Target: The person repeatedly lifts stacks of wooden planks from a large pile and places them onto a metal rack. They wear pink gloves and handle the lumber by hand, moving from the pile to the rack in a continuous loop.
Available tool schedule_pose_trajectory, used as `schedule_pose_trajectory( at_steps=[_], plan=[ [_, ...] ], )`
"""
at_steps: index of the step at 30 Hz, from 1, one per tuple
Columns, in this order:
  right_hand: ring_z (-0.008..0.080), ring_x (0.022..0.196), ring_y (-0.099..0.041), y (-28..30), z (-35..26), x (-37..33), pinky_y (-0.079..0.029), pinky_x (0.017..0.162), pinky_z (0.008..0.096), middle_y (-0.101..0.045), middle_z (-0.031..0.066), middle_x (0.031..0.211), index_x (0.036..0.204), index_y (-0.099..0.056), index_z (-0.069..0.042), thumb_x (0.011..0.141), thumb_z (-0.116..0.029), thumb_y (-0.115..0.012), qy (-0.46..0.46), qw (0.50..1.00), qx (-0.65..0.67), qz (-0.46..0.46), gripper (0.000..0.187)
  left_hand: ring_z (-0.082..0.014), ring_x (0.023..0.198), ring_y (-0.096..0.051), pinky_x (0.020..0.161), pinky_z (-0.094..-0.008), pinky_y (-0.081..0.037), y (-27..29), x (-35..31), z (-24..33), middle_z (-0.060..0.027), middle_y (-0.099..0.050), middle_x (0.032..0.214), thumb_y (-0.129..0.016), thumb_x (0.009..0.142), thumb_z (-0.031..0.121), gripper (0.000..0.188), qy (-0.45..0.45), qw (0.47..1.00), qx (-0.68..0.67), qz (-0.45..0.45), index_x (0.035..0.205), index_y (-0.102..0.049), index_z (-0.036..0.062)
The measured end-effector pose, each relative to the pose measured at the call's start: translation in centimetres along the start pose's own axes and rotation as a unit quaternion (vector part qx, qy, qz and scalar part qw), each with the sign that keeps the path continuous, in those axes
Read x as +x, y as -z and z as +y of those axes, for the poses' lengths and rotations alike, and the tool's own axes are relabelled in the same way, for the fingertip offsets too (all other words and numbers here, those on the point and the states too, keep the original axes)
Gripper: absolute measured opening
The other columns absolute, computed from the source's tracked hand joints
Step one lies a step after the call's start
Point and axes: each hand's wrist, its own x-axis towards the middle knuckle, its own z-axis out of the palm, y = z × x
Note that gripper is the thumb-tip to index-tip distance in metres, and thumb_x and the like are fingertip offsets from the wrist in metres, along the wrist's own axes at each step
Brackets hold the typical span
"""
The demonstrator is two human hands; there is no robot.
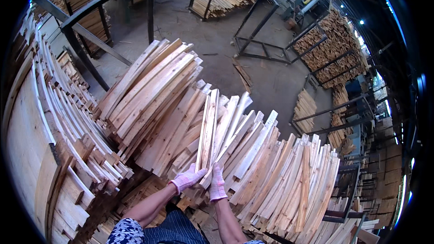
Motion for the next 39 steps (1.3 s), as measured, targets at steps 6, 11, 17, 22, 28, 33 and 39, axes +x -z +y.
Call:
schedule_pose_trajectory(
  at_steps=[6, 11, 17, 22, 28, 33, 39],
  plan=[
    [0.0275, 0.111, -0.066, 1.0, 0.6, 0.9, -0.06, 0.089, 0.0438, -0.062, 0.0124, 0.132, 0.147, -0.046, -0.011, 0.094, -0.066, -0.06, -0.096, 0.994, 0.03, -0.047, 0.078, -0.0473, 0.128, -0.053, 0.105, -0.0535, -0.043, 2.5, 0.5, 2.8, -0.0368, -0.048, 0.142, -0.05, 0.082, 0.087, 0.108, 0.026, 0.958, 0.286, 0.002, 0.144, -0.047, -0.0008],
    [0.0215, 0.113, -0.061, -1.9, 5.2, 4.4, -0.052, 0.098, 0.0391, -0.061, 0.0074, 0.131, 0.151, -0.043, -0.011, 0.097, -0.058, -0.064, -0.017, 0.999, 0.025, 0.039, 0.075, -0.0263, 0.141, -0.044, 0.116, -0.0342, -0.034, 3.1, 2.5, -1.4, -0.0205, -0.046, 0.153, -0.063, 0.09, 0.069, 0.101, -0.044, 0.955, -0.289, -0.048, 0.157, -0.033, 0.0009],
    [0.0237, 0.113, -0.061, 0.4, 2.5, 0.3, -0.052, 0.096, 0.0379, -0.06, 0.0116, 0.132, 0.151, -0.042, -0.003, 0.097, -0.05, -0.064, -0.013, 0.989, -0.148, 0.007, 0.074, -0.0276, 0.134, -0.052, 0.102, -0.0379, -0.049, 2.8, -3.0, 1.1, -0.0209, -0.049, 0.151, -0.059, 0.088, 0.076, 0.113, 0.01, 0.99, -0.118, -0.081, 0.165, -0.012, 0.0085],
    [0.0255, 0.138, -0.048, -1.8, -6.8, -12.1, -0.045, 0.112, 0.0409, -0.044, 0.0137, 0.152, 0.161, -0.019, -0.006, 0.099, -0.032, -0.063, -0.017, 0.982, -0.093, -0.163, 0.08, -0.0243, 0.137, -0.047, 0.115, -0.0365, -0.04, -0.6, -13.6, 4.2, -0.0152, -0.053, 0.144, -0.073, 0.091, 0.055, 0.101, -0.016, 0.97, -0.227, -0.082, 0.16, -0.022, 0.0011],
    [0.0285, 0.138, -0.047, 2.0, -4.0, -8.6, -0.042, 0.114, 0.0411, -0.042, 0.0176, 0.152, 0.163, -0.008, -0.007, 0.1, -0.041, -0.064, -0.052, 0.983, -0.16, -0.071, 0.091, -0.0227, 0.105, -0.067, 0.091, -0.0433, -0.061, -4.9, -9.0, -0.3, -0.0124, -0.061, 0.128, -0.075, 0.095, 0.04, 0.074, 0.109, 0.867, -0.466, -0.138, 0.148, -0.033, 0.0085],
    [0.027, 0.135, -0.051, -1.0, -8.7, -10.6, -0.047, 0.111, 0.0364, -0.043, 0.0141, 0.152, 0.163, -0.017, -0.012, 0.104, -0.039, -0.059, -0.035, 0.978, -0.151, -0.139, 0.078, -0.0195, 0.095, -0.071, 0.085, -0.039, -0.063, -5.5, -10.1, 3.2, -0.0079, -0.07, 0.113, -0.072, 0.097, 0.036, 0.051, 0.049, 0.873, -0.476, -0.091, 0.135, -0.056, 0.0054],
    [0.0232, 0.141, -0.044, -2.9, -19.6, -18.1, -0.042, 0.114, 0.033, -0.034, 0.0142, 0.161, 0.166, -0.004, -0.008, 0.106, -0.045, -0.054, -0.135, 0.941, -0.2, -0.239, 0.086, -0.0217, 0.111, -0.067, 0.089, -0.0382, -0.062, -7.9, -20.3, 10.7, -0.0107, -0.061, 0.129, -0.079, 0.092, 0.032, 0.075, 0.027, 0.869, -0.481, -0.114, 0.148, -0.035, 0.0089]
  ],
)
